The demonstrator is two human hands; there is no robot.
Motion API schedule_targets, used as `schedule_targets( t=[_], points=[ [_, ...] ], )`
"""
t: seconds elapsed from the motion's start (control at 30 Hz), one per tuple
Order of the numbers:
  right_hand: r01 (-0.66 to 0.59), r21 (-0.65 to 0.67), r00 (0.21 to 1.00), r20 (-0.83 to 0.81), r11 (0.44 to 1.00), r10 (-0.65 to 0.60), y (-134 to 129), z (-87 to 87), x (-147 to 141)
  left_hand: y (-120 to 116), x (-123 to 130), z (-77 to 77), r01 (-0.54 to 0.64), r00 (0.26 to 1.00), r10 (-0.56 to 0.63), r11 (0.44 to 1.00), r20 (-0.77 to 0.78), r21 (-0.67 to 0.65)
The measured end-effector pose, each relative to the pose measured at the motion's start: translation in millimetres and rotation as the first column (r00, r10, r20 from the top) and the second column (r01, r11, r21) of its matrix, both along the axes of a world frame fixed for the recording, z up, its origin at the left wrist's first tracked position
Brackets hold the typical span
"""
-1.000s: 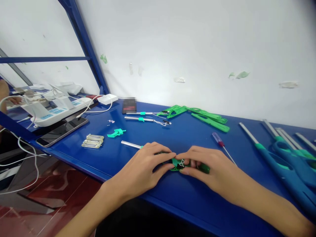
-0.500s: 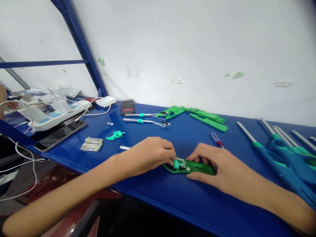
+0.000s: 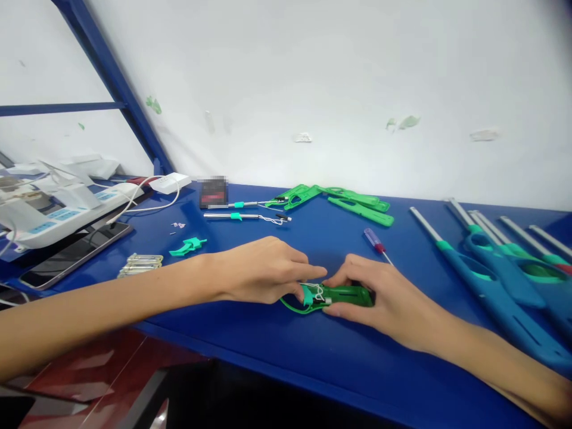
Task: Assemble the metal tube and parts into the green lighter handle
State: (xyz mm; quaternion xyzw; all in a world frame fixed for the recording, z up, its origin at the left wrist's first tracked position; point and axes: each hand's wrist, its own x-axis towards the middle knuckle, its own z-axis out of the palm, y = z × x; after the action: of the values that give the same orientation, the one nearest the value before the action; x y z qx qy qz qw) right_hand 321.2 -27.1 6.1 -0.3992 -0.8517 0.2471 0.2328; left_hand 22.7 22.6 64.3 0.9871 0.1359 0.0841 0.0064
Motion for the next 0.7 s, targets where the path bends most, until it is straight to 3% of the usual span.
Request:
schedule_targets(
  t=[0.17, 0.37, 0.7],
  points=[
    [0.010, 0.024, 1.000, -0.002, 1.000, -0.010, 1, -2.1, 1, 0, 2, -3.6, 0.003, 1.000, -0.002, 0.999, 0.027, -0.042],
    [0.016, 0.015, 1.000, 0.005, 1.000, -0.016, 0, -1.9, 1, -1, 4, 2.6, -0.029, 1.000, 0.030, 0.995, 0.005, -0.095],
    [0.063, -0.038, 0.998, -0.001, 0.997, -0.063, -4, 2.6, -6, -35, -3, 2.5, -0.241, 0.958, 0.260, 0.958, 0.118, -0.158]
  ],
)
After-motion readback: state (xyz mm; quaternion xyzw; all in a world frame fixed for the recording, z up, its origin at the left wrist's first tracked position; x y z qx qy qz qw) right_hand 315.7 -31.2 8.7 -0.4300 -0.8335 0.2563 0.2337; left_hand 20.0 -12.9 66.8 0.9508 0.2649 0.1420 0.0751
